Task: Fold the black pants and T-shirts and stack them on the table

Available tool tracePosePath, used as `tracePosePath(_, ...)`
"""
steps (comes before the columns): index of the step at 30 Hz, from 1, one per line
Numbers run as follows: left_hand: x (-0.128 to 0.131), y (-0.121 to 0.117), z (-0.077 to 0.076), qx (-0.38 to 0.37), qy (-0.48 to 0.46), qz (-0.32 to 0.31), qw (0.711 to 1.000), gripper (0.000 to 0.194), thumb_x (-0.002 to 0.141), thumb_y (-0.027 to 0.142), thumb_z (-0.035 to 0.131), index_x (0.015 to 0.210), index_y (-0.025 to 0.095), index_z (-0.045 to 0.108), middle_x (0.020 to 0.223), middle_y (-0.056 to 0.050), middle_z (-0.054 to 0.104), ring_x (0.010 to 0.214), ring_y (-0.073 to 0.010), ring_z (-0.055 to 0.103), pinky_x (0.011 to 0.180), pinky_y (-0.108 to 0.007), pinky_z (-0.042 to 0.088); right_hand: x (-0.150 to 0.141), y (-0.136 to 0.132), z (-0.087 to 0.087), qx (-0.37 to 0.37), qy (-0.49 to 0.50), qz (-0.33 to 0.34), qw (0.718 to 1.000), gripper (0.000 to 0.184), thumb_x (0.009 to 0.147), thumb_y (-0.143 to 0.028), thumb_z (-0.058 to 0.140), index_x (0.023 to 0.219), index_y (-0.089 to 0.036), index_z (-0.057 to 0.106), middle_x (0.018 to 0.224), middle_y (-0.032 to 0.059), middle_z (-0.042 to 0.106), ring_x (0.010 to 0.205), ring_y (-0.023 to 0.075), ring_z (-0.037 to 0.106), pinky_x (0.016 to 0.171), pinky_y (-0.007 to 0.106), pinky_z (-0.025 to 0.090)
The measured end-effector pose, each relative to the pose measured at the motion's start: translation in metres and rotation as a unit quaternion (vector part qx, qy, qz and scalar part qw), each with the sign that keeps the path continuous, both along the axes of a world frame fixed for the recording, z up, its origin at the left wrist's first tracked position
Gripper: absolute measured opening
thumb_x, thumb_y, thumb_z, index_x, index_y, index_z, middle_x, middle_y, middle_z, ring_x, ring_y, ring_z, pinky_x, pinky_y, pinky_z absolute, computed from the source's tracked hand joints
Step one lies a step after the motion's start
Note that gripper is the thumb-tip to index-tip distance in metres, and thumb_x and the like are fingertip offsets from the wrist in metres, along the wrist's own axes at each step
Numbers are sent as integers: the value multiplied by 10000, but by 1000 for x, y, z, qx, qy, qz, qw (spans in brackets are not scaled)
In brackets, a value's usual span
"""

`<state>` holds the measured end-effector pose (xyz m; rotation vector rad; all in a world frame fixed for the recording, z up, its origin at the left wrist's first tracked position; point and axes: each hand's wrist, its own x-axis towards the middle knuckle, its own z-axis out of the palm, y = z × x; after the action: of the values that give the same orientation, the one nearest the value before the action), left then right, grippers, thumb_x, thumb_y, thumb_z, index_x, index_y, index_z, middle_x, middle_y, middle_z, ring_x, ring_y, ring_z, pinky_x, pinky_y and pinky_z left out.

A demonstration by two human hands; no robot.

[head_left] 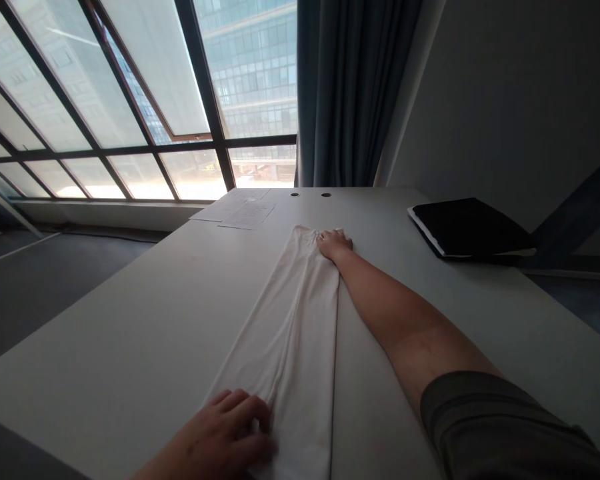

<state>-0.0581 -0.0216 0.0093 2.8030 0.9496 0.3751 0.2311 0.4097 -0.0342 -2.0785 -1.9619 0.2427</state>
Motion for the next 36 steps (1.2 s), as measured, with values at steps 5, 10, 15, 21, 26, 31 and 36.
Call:
tracePosePath(5,-7,5,-3,-7,-34,2,999,129,1021,171,603,1104,255,654,1065,-25,729,922,-159,680,867,-245,566,12,7,-18,-26,-29,25,999,622,1083,-530,213,1612,-310,456,1738,101,330,1583,336,267,1225,724,141)
tracePosePath(10,-5,0,-2,-78,-55,72,993,222,1058,284,587,1276,292,629,1110,4,771,953,-152,732,879,-195,585,19,15,-13,-16,-47,40,998,623,1073,-538,273,1629,-307,433,1751,99,299,1595,323,231,1237,672,168)
tracePosePath(15,15,17,-9,101,-19,6,995,205,1093,207,494,1233,240,641,1170,-58,732,971,-189,688,875,-306,564,29,-4,7,113,-55,-5,992,566,1079,-348,266,1519,-134,550,1694,200,352,1527,356,277,1247,660,26)
tracePosePath(21,60,26,-9,149,91,-108,979,95,1039,244,620,956,202,599,865,-21,623,715,-168,570,606,-306,478,30,-57,18,165,-13,16,986,456,1060,-310,337,1278,-168,712,1419,188,632,1303,352,531,1209,627,240)
tracePosePath(26,74,15,-9,129,65,-152,978,138,1063,320,577,1162,237,626,1051,-46,681,732,-173,599,561,-299,475,49,-154,11,183,10,196,963,358,1005,-292,474,1238,-245,741,1380,120,681,1292,296,590,1257,525,288)
tracePosePath(31,36,15,-5,126,10,-74,989,426,1017,155,581,1419,296,561,1288,-80,693,974,-215,674,843,-345,557,81,-303,11,101,60,457,882,457,957,-178,503,1338,-317,713,1397,108,682,1344,245,600,1221,500,421)
tracePosePath(36,-13,14,-14,44,-56,-18,997,478,842,26,535,1240,271,636,1196,-31,740,1119,-219,655,1018,-343,511,87,-401,24,59,71,554,828,593,842,-62,548,1406,-214,649,1488,129,643,1461,242,534,1303,526,277)
